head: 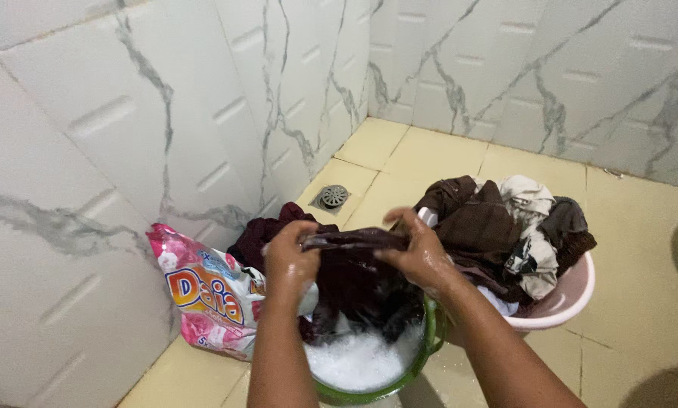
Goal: The person washes dark clothing by hand in a bucket of soapy water, scrubbing the fabric against itself and wringing it out.
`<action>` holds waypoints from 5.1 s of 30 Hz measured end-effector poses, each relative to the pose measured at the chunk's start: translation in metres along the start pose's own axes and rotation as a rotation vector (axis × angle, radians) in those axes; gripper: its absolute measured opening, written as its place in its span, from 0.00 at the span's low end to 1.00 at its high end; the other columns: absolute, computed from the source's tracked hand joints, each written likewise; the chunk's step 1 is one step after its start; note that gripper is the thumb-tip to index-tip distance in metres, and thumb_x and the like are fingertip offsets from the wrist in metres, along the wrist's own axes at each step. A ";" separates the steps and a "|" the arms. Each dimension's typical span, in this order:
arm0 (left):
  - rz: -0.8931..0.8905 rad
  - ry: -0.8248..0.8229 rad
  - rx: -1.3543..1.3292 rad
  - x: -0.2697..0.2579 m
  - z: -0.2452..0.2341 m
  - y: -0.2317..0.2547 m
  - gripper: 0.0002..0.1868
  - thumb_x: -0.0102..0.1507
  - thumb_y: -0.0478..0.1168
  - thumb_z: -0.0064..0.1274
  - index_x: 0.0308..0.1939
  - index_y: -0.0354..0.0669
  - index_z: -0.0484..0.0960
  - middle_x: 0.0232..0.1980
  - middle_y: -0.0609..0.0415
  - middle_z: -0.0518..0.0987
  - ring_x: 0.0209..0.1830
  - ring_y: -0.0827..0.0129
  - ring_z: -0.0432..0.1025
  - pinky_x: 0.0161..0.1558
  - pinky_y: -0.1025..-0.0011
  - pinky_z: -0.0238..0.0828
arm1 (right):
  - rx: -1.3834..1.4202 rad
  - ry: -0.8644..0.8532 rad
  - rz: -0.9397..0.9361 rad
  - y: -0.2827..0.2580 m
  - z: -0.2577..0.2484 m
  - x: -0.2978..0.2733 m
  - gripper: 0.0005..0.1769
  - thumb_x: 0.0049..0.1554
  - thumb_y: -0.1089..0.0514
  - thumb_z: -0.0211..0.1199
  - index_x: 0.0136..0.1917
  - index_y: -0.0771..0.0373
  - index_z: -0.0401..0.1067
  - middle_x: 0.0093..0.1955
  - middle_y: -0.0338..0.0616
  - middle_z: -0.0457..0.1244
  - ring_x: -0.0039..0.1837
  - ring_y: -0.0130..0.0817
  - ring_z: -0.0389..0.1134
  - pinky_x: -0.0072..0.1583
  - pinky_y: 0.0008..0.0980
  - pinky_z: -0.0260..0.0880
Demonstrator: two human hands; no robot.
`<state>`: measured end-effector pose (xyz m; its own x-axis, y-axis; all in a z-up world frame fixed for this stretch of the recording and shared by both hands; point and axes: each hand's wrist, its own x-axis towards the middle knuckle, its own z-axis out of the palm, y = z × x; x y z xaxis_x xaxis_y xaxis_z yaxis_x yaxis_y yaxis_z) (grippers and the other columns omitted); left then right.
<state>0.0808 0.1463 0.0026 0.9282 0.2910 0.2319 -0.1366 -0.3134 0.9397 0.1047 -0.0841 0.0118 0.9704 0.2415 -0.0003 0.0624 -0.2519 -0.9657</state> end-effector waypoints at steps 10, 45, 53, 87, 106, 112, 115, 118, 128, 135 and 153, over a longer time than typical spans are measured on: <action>-0.021 0.043 -0.503 -0.010 0.038 0.000 0.15 0.54 0.26 0.44 0.38 0.42 0.83 0.38 0.57 0.82 0.36 0.76 0.73 0.40 0.79 0.69 | 0.745 -0.072 0.386 0.010 0.000 -0.008 0.15 0.58 0.50 0.59 0.58 0.48 0.76 0.50 0.43 0.74 0.50 0.34 0.75 0.57 0.37 0.77; -0.133 -0.469 0.023 -0.033 0.051 0.034 0.32 0.45 0.48 0.74 0.51 0.48 0.79 0.45 0.54 0.82 0.41 0.66 0.77 0.45 0.65 0.75 | 0.783 -0.048 0.317 0.042 0.001 0.003 0.31 0.56 0.26 0.61 0.42 0.57 0.70 0.40 0.39 0.64 0.42 0.33 0.66 0.48 0.39 0.67; -0.023 0.052 -0.210 -0.028 0.035 0.031 0.16 0.63 0.48 0.62 0.36 0.37 0.82 0.33 0.54 0.78 0.33 0.72 0.70 0.39 0.69 0.69 | 0.139 -0.376 0.311 0.062 0.000 -0.030 0.20 0.45 0.52 0.80 0.39 0.58 0.69 0.41 0.43 0.67 0.47 0.37 0.68 0.60 0.38 0.63; -0.378 -0.297 -0.373 -0.046 0.057 0.030 0.45 0.45 0.32 0.69 0.62 0.71 0.68 0.39 0.66 0.76 0.39 0.73 0.76 0.44 0.68 0.79 | 0.722 0.163 0.429 0.045 0.022 0.012 0.28 0.64 0.34 0.58 0.32 0.54 0.62 0.27 0.33 0.52 0.32 0.29 0.48 0.38 0.34 0.50; -0.214 0.336 -0.808 -0.027 0.034 0.004 0.04 0.66 0.35 0.52 0.38 0.38 0.76 0.36 0.50 0.81 0.35 0.66 0.75 0.43 0.67 0.73 | 0.413 -0.199 0.188 0.123 0.038 -0.014 0.15 0.66 0.54 0.54 0.56 0.67 0.75 0.48 0.41 0.68 0.49 0.27 0.66 0.54 0.29 0.70; 0.037 0.384 -0.219 -0.026 0.066 -0.013 0.13 0.67 0.44 0.56 0.34 0.39 0.78 0.31 0.52 0.79 0.31 0.67 0.71 0.36 0.66 0.70 | 0.882 0.084 0.155 0.101 0.048 0.005 0.21 0.63 0.45 0.48 0.60 0.60 0.70 0.55 0.46 0.67 0.53 0.32 0.70 0.58 0.37 0.74; 0.209 0.047 0.061 -0.046 0.106 -0.009 0.16 0.62 0.51 0.55 0.33 0.42 0.82 0.26 0.52 0.79 0.25 0.62 0.75 0.30 0.64 0.72 | 0.936 0.154 0.299 0.118 0.043 0.039 0.18 0.65 0.50 0.57 0.63 0.62 0.69 0.53 0.50 0.62 0.52 0.42 0.67 0.58 0.45 0.71; 0.237 0.120 0.197 -0.061 0.127 0.001 0.24 0.66 0.56 0.54 0.23 0.42 0.77 0.24 0.53 0.78 0.23 0.64 0.75 0.27 0.64 0.72 | 1.039 -0.083 0.232 0.113 0.051 0.038 0.20 0.66 0.46 0.52 0.59 0.65 0.69 0.51 0.51 0.64 0.51 0.42 0.68 0.51 0.42 0.73; 0.218 0.025 0.059 -0.073 0.139 0.015 0.22 0.68 0.54 0.52 0.25 0.45 0.78 0.23 0.54 0.78 0.21 0.68 0.73 0.24 0.64 0.70 | 1.387 -0.630 0.023 0.105 0.042 0.034 0.25 0.75 0.43 0.43 0.63 0.69 0.66 0.50 0.53 0.66 0.51 0.45 0.68 0.50 0.43 0.71; -0.073 0.294 0.056 -0.018 0.088 -0.014 0.28 0.67 0.60 0.52 0.22 0.42 0.78 0.22 0.50 0.82 0.18 0.64 0.75 0.27 0.64 0.70 | 0.727 0.021 0.521 0.068 0.064 0.006 0.17 0.64 0.46 0.52 0.53 0.58 0.73 0.46 0.40 0.69 0.48 0.31 0.69 0.48 0.32 0.72; 0.226 0.059 -0.160 -0.037 0.063 -0.018 0.28 0.62 0.46 0.68 0.54 0.30 0.73 0.46 0.41 0.74 0.47 0.58 0.68 0.45 0.61 0.70 | 0.643 -0.008 0.461 0.017 0.044 -0.002 0.23 0.64 0.40 0.55 0.59 0.60 0.70 0.54 0.49 0.65 0.55 0.37 0.67 0.57 0.38 0.71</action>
<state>0.0702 0.0846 -0.0390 0.8471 0.2831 0.4498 -0.3949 -0.2311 0.8892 0.0930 -0.0476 -0.0158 0.8636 0.2518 -0.4367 -0.4953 0.2625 -0.8281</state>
